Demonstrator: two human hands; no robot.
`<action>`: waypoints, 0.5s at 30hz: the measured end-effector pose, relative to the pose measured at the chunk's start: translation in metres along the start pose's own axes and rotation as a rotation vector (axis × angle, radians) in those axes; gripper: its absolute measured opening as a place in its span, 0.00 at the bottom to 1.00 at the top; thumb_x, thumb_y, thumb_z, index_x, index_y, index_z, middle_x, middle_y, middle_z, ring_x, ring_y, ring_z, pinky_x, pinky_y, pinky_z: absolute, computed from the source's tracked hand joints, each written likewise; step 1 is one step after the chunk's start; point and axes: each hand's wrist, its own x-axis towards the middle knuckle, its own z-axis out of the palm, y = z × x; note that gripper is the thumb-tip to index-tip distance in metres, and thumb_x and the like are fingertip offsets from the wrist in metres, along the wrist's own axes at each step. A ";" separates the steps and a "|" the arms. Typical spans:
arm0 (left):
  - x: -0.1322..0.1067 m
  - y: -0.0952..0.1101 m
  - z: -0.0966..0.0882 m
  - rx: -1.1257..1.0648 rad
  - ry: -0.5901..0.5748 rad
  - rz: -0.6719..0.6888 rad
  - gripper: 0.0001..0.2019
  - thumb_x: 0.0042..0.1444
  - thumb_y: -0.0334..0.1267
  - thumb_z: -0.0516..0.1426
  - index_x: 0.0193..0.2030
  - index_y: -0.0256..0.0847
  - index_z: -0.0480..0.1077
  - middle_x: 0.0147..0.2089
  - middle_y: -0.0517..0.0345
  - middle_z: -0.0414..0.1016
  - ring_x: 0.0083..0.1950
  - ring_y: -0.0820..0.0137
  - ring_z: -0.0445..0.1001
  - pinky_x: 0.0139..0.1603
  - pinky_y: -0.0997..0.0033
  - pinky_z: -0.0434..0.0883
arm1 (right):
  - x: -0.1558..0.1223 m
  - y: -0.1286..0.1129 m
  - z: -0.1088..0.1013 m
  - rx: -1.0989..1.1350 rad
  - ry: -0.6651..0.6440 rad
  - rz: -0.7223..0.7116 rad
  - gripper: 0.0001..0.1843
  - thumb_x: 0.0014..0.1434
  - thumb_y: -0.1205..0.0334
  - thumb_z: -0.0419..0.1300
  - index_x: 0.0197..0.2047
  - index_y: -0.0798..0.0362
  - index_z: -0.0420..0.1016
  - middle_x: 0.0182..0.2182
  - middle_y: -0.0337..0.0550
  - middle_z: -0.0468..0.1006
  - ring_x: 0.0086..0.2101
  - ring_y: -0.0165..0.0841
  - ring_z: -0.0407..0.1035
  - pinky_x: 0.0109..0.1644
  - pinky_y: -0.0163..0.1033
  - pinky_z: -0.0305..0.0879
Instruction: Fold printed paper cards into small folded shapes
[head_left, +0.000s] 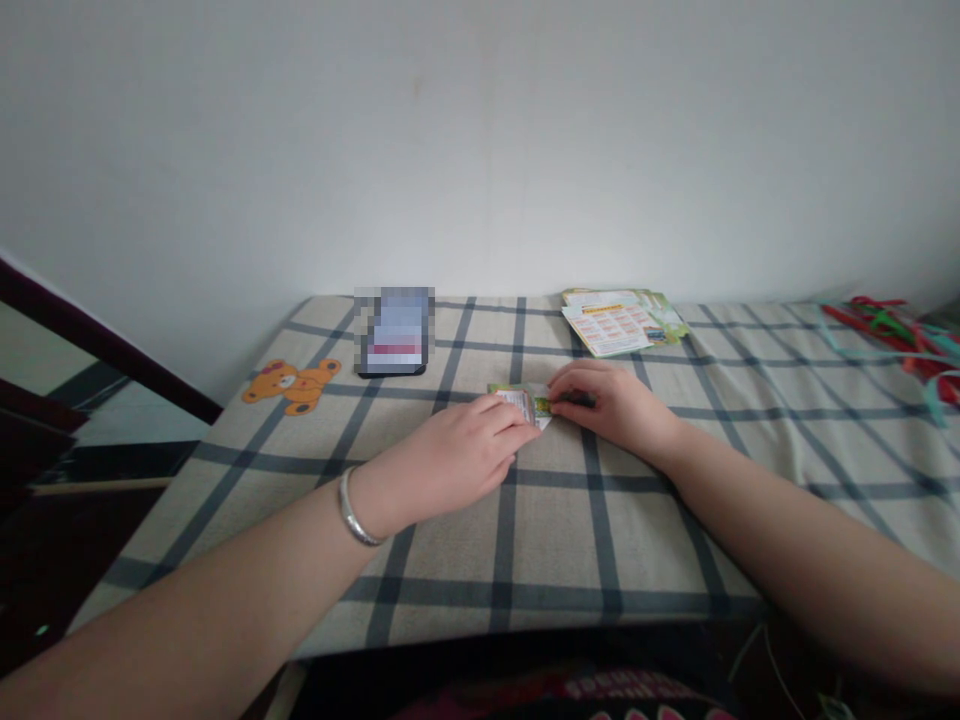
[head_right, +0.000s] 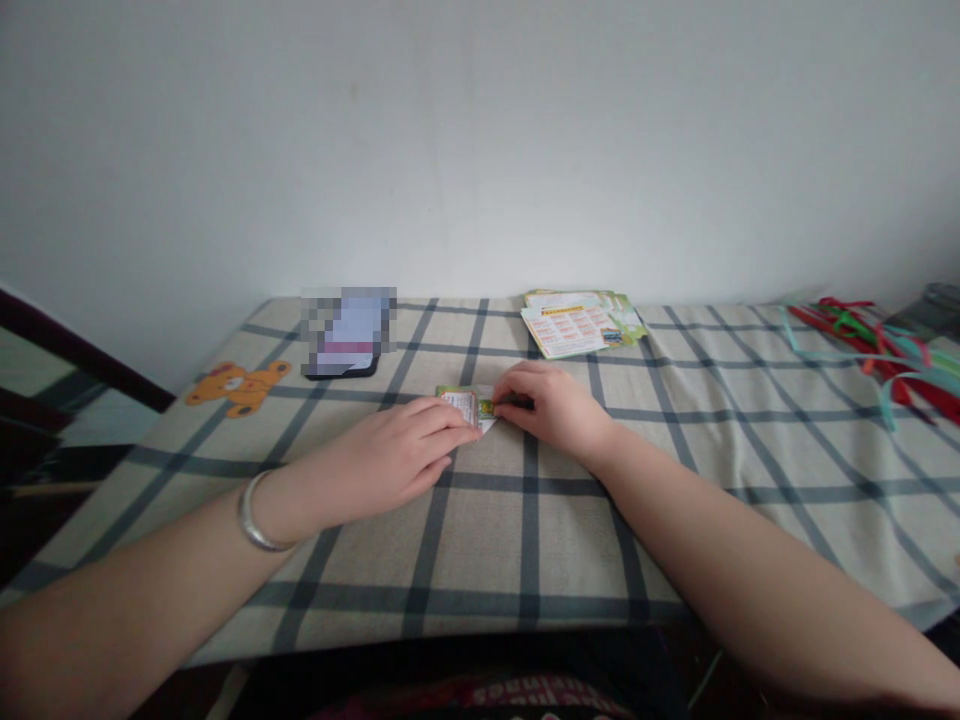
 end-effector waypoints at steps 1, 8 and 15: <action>0.000 0.000 0.000 -0.001 -0.004 -0.002 0.17 0.63 0.32 0.51 0.57 0.38 0.67 0.53 0.49 0.70 0.56 0.62 0.68 0.59 0.57 0.68 | -0.001 0.001 -0.002 0.003 -0.001 -0.033 0.04 0.59 0.65 0.61 0.39 0.51 0.77 0.39 0.44 0.78 0.40 0.33 0.72 0.45 0.40 0.69; 0.000 0.000 0.000 -0.012 -0.016 -0.016 0.16 0.63 0.32 0.51 0.57 0.39 0.67 0.56 0.50 0.70 0.57 0.63 0.67 0.60 0.57 0.67 | -0.004 0.006 -0.003 -0.091 -0.044 -0.111 0.08 0.61 0.64 0.60 0.42 0.50 0.81 0.41 0.46 0.79 0.40 0.34 0.72 0.46 0.41 0.69; 0.000 -0.002 0.002 -0.021 0.021 0.023 0.17 0.62 0.31 0.52 0.58 0.38 0.67 0.58 0.53 0.71 0.59 0.64 0.66 0.64 0.58 0.64 | -0.003 0.003 -0.002 -0.144 -0.056 -0.107 0.09 0.61 0.64 0.59 0.41 0.50 0.81 0.41 0.46 0.79 0.40 0.36 0.72 0.46 0.43 0.68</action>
